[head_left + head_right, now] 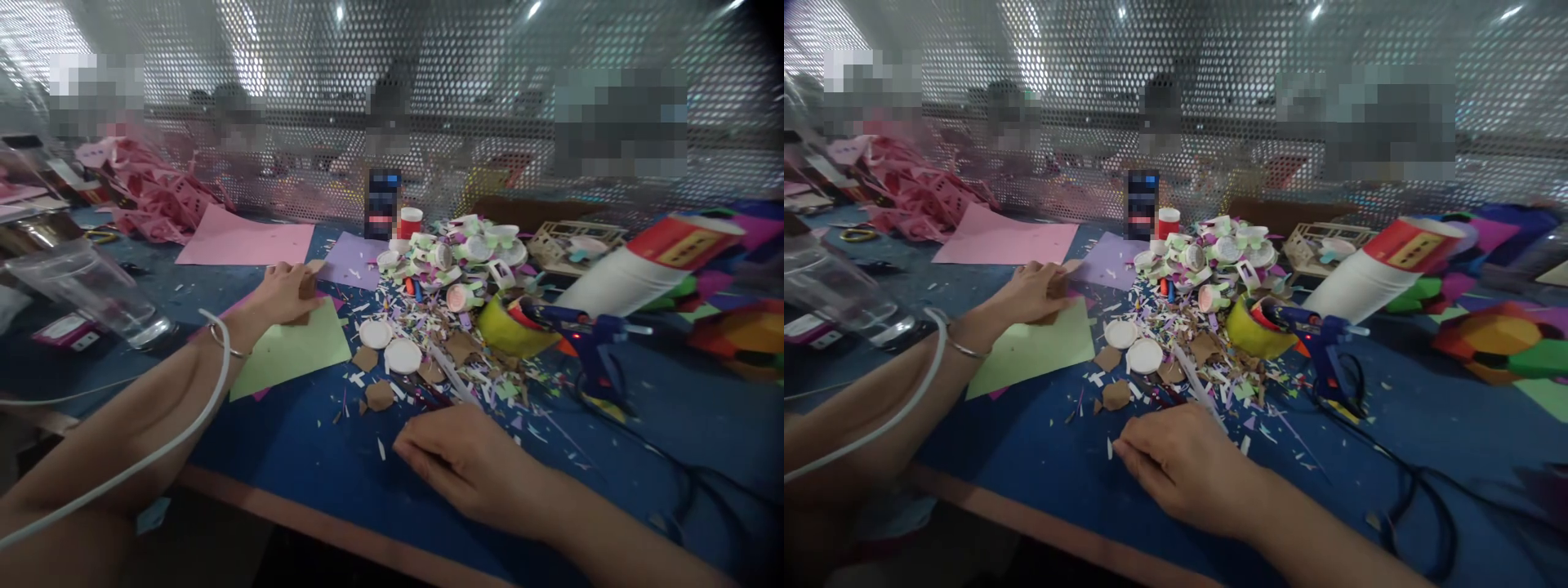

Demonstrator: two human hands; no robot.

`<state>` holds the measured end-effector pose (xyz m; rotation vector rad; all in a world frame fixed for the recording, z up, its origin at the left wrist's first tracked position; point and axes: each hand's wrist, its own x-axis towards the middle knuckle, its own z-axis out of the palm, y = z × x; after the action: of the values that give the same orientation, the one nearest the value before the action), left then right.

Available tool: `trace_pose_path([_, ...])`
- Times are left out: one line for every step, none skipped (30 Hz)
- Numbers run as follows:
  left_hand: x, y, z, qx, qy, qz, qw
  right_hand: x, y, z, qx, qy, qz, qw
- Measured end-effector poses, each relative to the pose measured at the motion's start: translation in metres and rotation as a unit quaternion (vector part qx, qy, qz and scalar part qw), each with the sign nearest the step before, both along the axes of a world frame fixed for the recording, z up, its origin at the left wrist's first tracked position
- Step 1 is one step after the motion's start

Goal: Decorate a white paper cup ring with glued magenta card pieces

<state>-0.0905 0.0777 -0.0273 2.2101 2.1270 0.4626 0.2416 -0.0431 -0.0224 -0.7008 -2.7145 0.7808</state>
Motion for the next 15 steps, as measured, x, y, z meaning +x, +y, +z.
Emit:
trace_pose_path([-0.001, 0.000, -0.001, -0.005, 0.000, 0.006, 1.000, 0.000, 0.000, 0.000, 0.010, 0.001, -0.001, 1.000])
trace_pose_path([-0.001, -0.001, -0.002, -0.007, -0.002, 0.013, 1.000, 0.000, 0.001, 0.001, 0.017, 0.002, -0.003, 1.000])
trace_pose_path([-0.002, -0.001, -0.003, -0.007, -0.006, 0.021, 1.000, 0.000, 0.001, 0.001, 0.023, 0.002, -0.004, 1.000])
trace_pose_path([-0.003, 0.000, -0.003, -0.006, -0.010, 0.028, 1.000, 0.001, 0.001, 0.001, 0.027, 0.002, -0.005, 1.000])
trace_pose_path([-0.005, 0.000, -0.003, -0.007, -0.015, 0.034, 0.999, 0.001, 0.001, 0.002, 0.030, 0.001, -0.005, 1.000])
trace_pose_path([-0.007, 0.001, -0.003, -0.009, -0.020, 0.039, 0.999, 0.001, 0.002, 0.002, 0.034, 0.001, -0.005, 0.999])
trace_pose_path([-0.008, 0.003, -0.004, -0.012, -0.025, 0.042, 0.999, 0.002, 0.002, 0.002, 0.039, 0.000, -0.004, 0.999])
trace_pose_path([-0.010, 0.004, -0.004, -0.015, -0.030, 0.045, 0.998, 0.002, 0.002, 0.002, 0.043, -0.002, -0.004, 0.999])
trace_pose_path([-0.011, 0.005, -0.005, -0.016, -0.033, 0.047, 0.998, 0.002, 0.002, 0.002, 0.049, -0.004, -0.003, 0.999])
trace_pose_path([-0.012, 0.005, -0.004, -0.013, -0.035, 0.049, 0.998, 0.003, 0.002, 0.002, 0.053, -0.007, -0.003, 0.999])
trace_pose_path([-0.012, 0.006, -0.004, -0.005, -0.035, 0.051, 0.998, 0.003, 0.002, 0.001, 0.057, -0.010, -0.003, 0.998])
trace_pose_path([-0.013, 0.006, -0.003, 0.009, -0.034, 0.053, 0.998, 0.003, 0.002, 0.001, 0.060, -0.010, -0.002, 0.998])
trace_pose_path([-0.014, 0.006, -0.001, 0.027, -0.031, 0.057, 0.998, 0.003, 0.002, 0.002, 0.062, -0.011, -0.002, 0.998])
trace_pose_path([-0.016, 0.006, 0.000, 0.045, -0.028, 0.063, 0.997, 0.003, 0.002, 0.002, 0.064, -0.012, -0.002, 0.998])
trace_pose_path([-0.019, 0.006, 0.002, 0.055, -0.025, 0.073, 0.996, 0.003, 0.002, 0.002, 0.066, -0.013, -0.002, 0.998])
